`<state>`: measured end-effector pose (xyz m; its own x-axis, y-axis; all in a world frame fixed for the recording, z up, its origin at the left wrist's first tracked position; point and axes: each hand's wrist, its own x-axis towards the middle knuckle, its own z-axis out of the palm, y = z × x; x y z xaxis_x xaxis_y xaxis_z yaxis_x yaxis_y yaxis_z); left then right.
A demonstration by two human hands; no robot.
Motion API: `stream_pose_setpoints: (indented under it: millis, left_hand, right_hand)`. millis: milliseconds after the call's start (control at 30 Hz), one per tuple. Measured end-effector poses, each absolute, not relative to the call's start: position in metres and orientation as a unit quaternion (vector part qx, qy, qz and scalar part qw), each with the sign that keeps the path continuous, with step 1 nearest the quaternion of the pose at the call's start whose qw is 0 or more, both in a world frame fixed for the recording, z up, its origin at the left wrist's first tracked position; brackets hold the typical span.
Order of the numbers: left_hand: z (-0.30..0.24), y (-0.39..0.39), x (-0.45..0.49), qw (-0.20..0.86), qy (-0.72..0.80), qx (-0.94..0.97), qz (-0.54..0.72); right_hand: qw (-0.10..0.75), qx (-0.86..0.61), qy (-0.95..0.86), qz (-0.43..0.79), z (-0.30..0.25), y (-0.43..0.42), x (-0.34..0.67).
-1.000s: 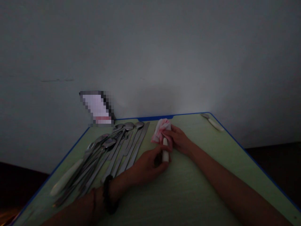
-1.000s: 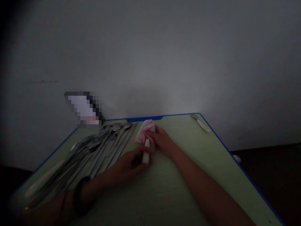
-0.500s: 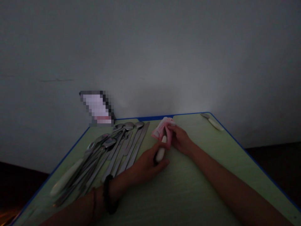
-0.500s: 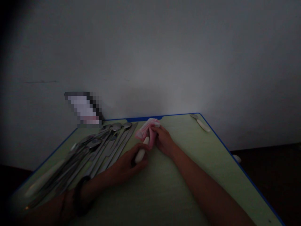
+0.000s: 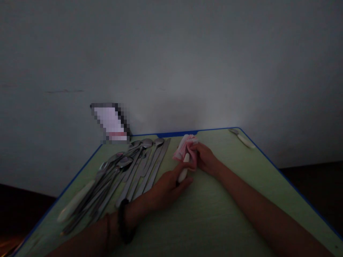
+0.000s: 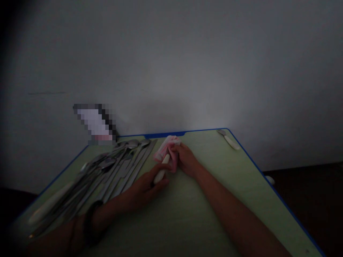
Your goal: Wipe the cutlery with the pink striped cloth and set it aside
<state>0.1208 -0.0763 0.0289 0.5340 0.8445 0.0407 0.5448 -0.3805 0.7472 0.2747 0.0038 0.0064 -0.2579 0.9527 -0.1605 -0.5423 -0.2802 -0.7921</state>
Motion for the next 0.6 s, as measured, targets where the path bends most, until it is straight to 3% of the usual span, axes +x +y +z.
stream_pose_setpoints:
  millis: [200, 467, 600]
  left_hand:
    - [0.0324, -0.0783, 0.1184, 0.372, 0.423, 0.801, 0.204]
    - [0.0271, -0.0762, 0.1153, 0.476, 0.385, 0.751, 0.247]
    - [0.0236, -0.0754, 0.1181, 0.478, 0.389, 0.744, 0.260]
  right_hand:
    - [0.535, -0.326, -0.284, 0.726, 0.0075, 0.0040, 0.2723]
    - [0.584, -0.343, -0.191, 0.711, 0.0127, 0.0073, 0.2699]
    - [0.583, -0.329, -0.228, 0.707, 0.0101, 0.0065, 0.2704]
